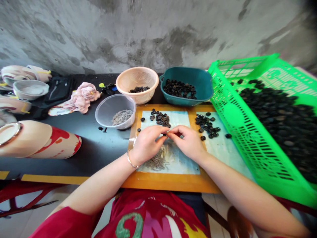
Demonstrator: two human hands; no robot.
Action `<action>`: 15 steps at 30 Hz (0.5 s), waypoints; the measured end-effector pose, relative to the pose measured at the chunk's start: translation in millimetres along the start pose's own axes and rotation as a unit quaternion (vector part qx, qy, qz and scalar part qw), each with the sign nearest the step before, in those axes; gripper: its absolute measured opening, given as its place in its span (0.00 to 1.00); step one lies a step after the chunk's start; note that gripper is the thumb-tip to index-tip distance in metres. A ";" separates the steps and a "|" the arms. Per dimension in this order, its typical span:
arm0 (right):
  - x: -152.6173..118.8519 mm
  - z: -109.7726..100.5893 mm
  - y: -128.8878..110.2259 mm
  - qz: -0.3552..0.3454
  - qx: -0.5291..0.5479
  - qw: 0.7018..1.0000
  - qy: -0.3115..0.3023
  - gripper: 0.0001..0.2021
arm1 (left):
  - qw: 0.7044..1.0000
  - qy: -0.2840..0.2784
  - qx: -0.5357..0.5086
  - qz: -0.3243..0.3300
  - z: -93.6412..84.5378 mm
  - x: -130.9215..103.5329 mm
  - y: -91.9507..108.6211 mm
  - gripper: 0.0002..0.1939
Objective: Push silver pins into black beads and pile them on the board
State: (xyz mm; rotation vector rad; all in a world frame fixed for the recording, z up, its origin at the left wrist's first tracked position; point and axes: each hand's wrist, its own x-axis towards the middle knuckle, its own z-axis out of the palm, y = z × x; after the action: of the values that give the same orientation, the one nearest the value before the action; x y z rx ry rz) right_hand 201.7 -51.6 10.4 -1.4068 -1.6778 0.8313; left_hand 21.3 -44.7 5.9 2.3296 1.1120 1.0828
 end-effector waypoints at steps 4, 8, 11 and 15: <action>2.0 -2.9 0.0 0.040 0.056 0.998 -0.006 0.06 | 0.998 0.025 -0.049 -0.031 -1.1 1.5 3.1 0.10; 3.9 -3.9 2.1 0.068 0.109 0.992 -0.008 0.10 | 0.985 0.021 -0.116 -0.123 -0.4 2.6 5.7 0.11; 3.4 -3.4 2.2 0.077 0.126 0.989 -0.018 0.10 | 0.978 0.034 -0.133 -0.156 0.7 1.2 6.5 0.10; 1.0 -0.7 -0.1 0.079 0.115 0.990 -0.016 0.08 | 0.982 0.032 -0.106 -0.151 0.7 -0.1 7.1 0.08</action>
State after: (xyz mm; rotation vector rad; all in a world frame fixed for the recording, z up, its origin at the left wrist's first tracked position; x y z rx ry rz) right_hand 202.2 -50.7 11.0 -1.3826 -1.4548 1.1040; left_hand 25.4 -49.3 9.4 1.9016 1.2570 1.1049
